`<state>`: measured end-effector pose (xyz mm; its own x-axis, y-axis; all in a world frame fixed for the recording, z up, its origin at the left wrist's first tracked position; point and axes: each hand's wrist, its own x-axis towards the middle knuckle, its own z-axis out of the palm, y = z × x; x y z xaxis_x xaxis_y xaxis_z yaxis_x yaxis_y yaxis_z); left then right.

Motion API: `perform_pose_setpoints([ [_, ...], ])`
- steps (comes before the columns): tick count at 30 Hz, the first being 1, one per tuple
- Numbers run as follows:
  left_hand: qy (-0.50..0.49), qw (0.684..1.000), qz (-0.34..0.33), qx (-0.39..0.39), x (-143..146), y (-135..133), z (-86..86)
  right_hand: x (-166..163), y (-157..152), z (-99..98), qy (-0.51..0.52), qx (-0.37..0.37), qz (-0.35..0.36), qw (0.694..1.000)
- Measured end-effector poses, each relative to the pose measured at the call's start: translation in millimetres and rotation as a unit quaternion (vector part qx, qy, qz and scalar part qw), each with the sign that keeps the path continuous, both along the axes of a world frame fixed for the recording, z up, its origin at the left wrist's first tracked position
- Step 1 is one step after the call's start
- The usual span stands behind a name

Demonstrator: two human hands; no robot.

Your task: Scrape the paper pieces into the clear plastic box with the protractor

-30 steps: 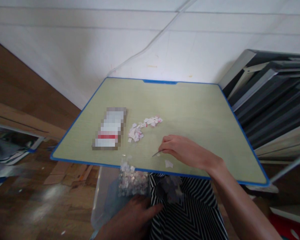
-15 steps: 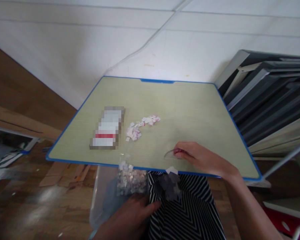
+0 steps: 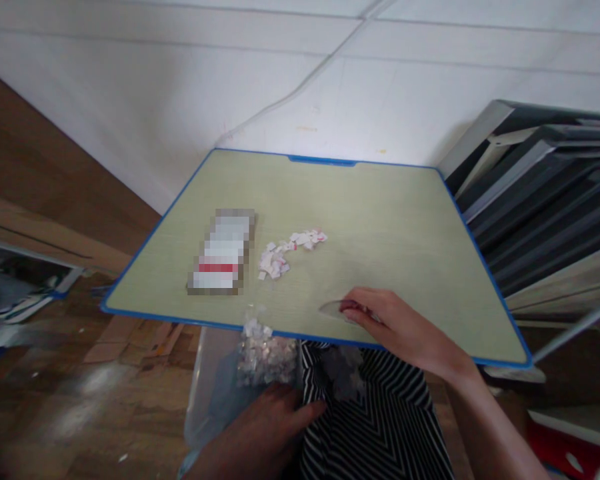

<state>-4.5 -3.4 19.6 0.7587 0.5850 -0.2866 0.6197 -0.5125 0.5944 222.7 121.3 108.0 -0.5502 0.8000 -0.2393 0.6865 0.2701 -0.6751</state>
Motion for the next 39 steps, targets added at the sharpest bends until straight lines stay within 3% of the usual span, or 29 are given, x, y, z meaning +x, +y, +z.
perform_pose_setpoints([
  [3, -0.006, 1.0, -0.002, 0.006, 0, 2, 3.5, -33, 8, -13.5, -0.034, 0.057, -0.027, 0.997],
  [7, 0.005, 1.0, -0.015, -0.013, 0, 6, 11.3, -75, 14, -23.8, -0.063, 0.07, -0.02, 0.995],
  [15, 0.017, 0.999, -0.04, -0.007, 0, 7, 15.0, -113, 17, -19.2, -0.088, 0.082, 0.066, 0.99],
  [31, 0.024, 0.998, -0.053, 0.028, -2, 9, 13.5, -110, 6, -5.8, -0.072, 0.106, 0.208, 0.97],
  [39, 0.028, 0.997, -0.056, 0.042, 0, 10, 13.2, -80, 29, -13.2, -0.143, 0.183, 0.067, 0.97],
])
